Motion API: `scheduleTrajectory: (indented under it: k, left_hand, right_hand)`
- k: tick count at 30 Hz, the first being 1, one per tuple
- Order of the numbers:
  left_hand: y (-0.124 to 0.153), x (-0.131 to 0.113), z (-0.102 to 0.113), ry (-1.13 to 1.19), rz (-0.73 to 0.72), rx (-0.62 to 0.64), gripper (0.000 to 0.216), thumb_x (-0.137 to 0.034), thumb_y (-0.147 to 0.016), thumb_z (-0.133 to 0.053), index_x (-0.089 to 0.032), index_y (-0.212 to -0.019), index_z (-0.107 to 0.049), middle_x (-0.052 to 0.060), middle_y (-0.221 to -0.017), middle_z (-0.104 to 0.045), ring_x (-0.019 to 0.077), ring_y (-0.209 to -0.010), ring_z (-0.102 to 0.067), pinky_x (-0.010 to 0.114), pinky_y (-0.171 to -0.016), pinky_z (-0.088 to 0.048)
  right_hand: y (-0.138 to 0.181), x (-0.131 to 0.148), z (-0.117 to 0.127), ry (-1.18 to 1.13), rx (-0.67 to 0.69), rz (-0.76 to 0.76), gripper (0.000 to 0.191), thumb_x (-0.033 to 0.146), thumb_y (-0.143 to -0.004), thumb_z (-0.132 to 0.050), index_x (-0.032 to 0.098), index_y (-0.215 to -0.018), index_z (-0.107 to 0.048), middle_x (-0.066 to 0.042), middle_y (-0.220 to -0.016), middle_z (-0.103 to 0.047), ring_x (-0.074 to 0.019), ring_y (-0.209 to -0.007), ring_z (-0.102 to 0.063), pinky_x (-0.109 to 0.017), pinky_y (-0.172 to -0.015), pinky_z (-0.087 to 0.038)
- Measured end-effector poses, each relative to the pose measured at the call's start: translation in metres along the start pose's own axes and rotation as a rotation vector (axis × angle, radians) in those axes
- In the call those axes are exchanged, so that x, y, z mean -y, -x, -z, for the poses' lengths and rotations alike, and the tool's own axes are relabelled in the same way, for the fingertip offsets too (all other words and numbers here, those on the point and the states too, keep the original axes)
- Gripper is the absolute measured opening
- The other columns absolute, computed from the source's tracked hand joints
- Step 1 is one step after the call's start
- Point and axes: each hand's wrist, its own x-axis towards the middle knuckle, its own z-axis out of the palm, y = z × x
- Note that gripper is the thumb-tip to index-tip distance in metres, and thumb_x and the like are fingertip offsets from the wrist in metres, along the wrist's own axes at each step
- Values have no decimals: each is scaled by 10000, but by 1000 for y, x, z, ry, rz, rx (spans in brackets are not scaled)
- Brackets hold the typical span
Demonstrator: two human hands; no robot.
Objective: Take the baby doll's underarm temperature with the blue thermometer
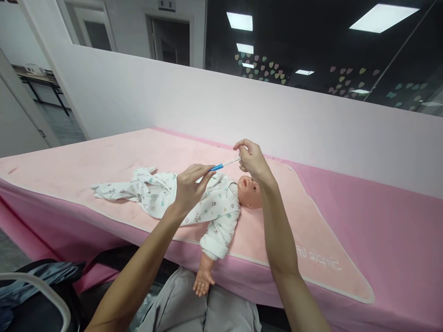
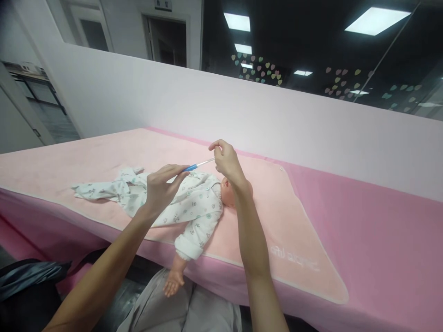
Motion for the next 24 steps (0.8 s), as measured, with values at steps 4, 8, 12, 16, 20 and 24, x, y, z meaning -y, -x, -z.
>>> scheduleTrajectory:
  k: [4,8,12,16,20,24]
  left_hand:
    - [3,0,1,-32,-8,-18,220,-325,-851,-527,-202,-959,-674,32,-793,-677,142,-724,-593,264,-697,-465]
    - [6,0,6,-47,12,50,229,-350,-848,-526,-211,-953,-675,35,-811,-683,153,-740,-597,274,-708,-461]
    - [16,11,9,-58,56,199,348,-399,-850,-505,-236,-1147,-583,51,-1058,-649,202,-982,-567,334,-869,-430]
    - [40,39,5,-181,151,294,468,-414,-887,-409,-233,-1319,-409,69,-1299,-494,224,-1188,-434,387,-991,-337]
    - [62,60,-3,-349,131,458,422,-398,-907,-339,-201,-1237,-512,105,-1244,-536,257,-1165,-454,424,-986,-315]
    - [66,62,-4,-398,82,512,431,-380,-915,-300,-196,-1250,-499,108,-1251,-535,261,-1169,-452,425,-981,-307]
  right_hand:
    - [1,0,-1,-14,21,-11,76,214,-781,-416,223,-777,-492,98,-495,-191,-34,-371,-171,-143,-342,-168]
    - [1,0,-1,6,59,-33,91,215,-767,-434,216,-782,-524,98,-485,-209,-35,-369,-181,-147,-340,-170]
    - [1,-1,6,99,55,-10,112,211,-746,-471,198,-777,-578,89,-465,-245,-39,-375,-218,-155,-341,-178]
    - [-2,-4,28,-94,17,-19,108,249,-740,-501,198,-808,-567,107,-457,-205,-35,-371,-164,-154,-341,-163]
    - [-9,-17,50,-189,-166,-31,109,235,-707,-522,191,-801,-555,120,-449,-200,-26,-361,-143,-150,-334,-148]
    - [-17,-35,58,-151,-276,-121,100,182,-675,-510,182,-763,-557,118,-429,-226,-23,-349,-179,-152,-330,-156]
